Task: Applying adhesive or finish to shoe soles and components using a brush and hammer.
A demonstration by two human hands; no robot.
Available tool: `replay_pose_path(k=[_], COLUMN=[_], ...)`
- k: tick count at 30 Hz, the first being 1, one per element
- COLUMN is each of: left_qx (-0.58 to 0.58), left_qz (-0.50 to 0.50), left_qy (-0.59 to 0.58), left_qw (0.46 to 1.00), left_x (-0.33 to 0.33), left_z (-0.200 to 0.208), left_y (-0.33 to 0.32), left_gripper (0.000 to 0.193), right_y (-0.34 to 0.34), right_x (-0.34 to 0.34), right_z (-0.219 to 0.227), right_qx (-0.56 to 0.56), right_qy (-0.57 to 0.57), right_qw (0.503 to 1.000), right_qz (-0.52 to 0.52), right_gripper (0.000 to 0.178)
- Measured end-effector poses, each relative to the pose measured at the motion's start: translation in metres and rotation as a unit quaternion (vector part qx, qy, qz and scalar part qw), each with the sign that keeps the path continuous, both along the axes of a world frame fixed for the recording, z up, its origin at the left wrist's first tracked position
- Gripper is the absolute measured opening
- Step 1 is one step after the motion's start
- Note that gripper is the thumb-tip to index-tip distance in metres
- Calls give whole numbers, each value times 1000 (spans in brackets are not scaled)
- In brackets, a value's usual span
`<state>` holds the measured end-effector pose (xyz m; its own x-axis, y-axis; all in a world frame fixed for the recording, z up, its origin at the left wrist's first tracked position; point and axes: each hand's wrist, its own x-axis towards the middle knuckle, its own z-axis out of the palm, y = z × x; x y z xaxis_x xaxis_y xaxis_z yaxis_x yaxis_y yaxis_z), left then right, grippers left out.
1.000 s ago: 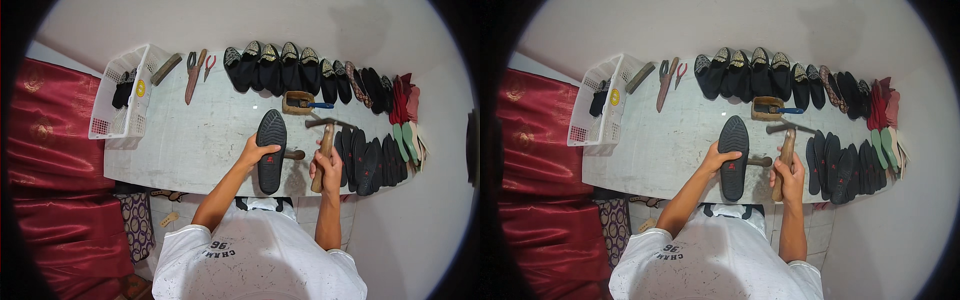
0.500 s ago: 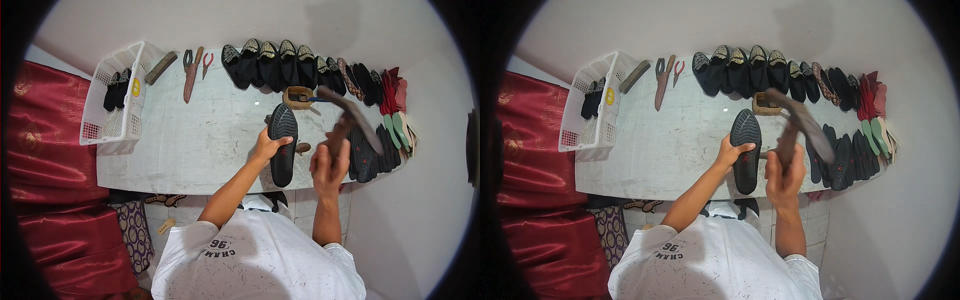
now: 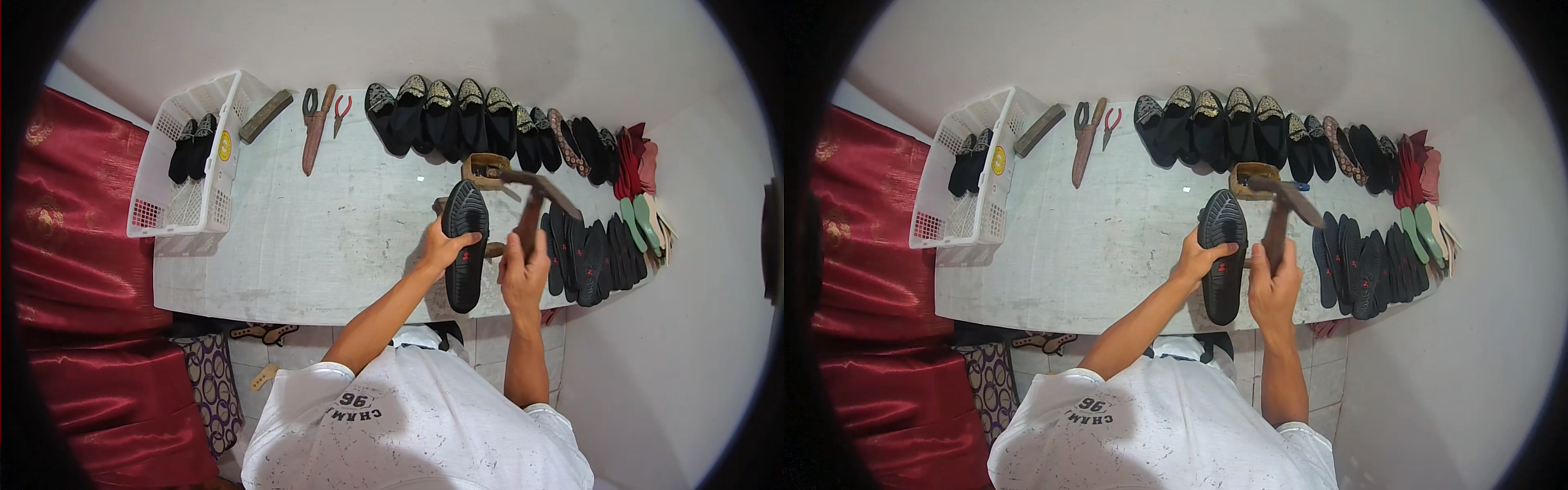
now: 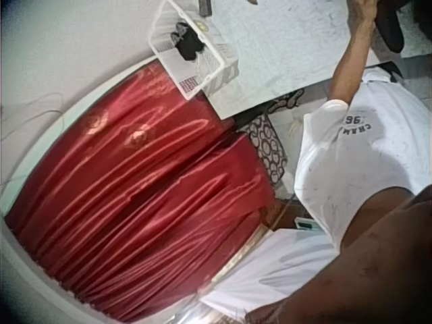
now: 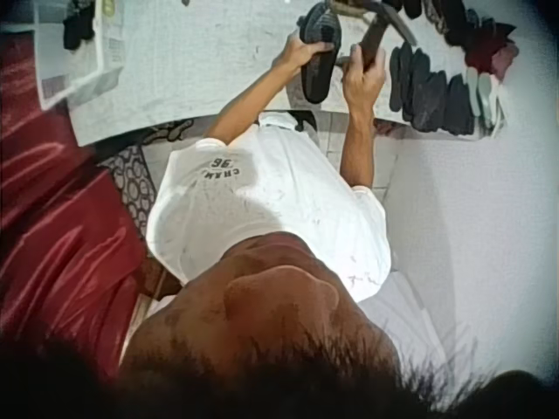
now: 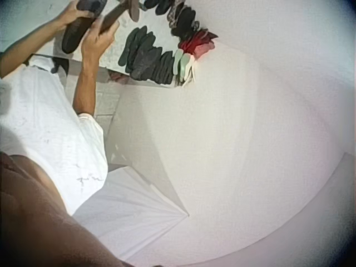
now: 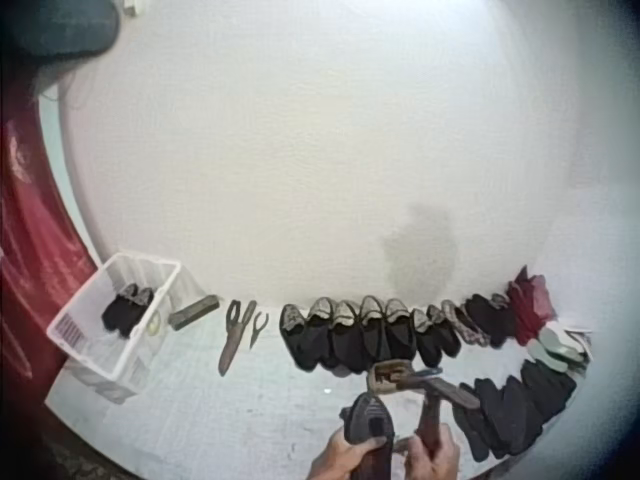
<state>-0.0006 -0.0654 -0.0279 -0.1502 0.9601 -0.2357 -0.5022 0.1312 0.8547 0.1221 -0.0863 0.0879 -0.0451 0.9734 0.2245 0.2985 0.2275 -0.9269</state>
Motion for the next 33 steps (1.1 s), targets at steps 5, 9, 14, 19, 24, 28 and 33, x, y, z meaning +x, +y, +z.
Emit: replay_pose_path(k=[5, 9, 14, 19, 24, 28, 33], left_qx=[11, 30, 4, 9, 36, -3, 18], left_qz=[6, 12, -11, 5, 15, -13, 0], left_qy=[-11, 20, 5, 6, 1, -3, 11], left_qw=[1000, 999, 1000, 1000, 999, 1000, 1000], left_x=[2, 3, 0, 2, 6, 2, 3], left_z=[0, -13, 4, 0, -17, -1, 0], left_y=[2, 2, 1, -1, 4, -1, -1], left_gripper=[42, 42, 41, 40, 42, 43, 44], right_y=[5, 7, 19, 15, 27, 26, 18], right_x=[0, -1, 0, -13, -11, -9, -14], right_z=[-36, -50, -13, 0, -60, -14, -4], right_qx=[162, -10, -53, 99, 118, -182, 7], right_qy=[-62, -214, -20, 48, -180, -54, 11], right_qw=[985, 977, 998, 994, 977, 981, 1000], right_qz=[-11, 23, 8, 12, 8, 30, 8], right_gripper=[14, 27, 23, 13, 25, 24, 21])
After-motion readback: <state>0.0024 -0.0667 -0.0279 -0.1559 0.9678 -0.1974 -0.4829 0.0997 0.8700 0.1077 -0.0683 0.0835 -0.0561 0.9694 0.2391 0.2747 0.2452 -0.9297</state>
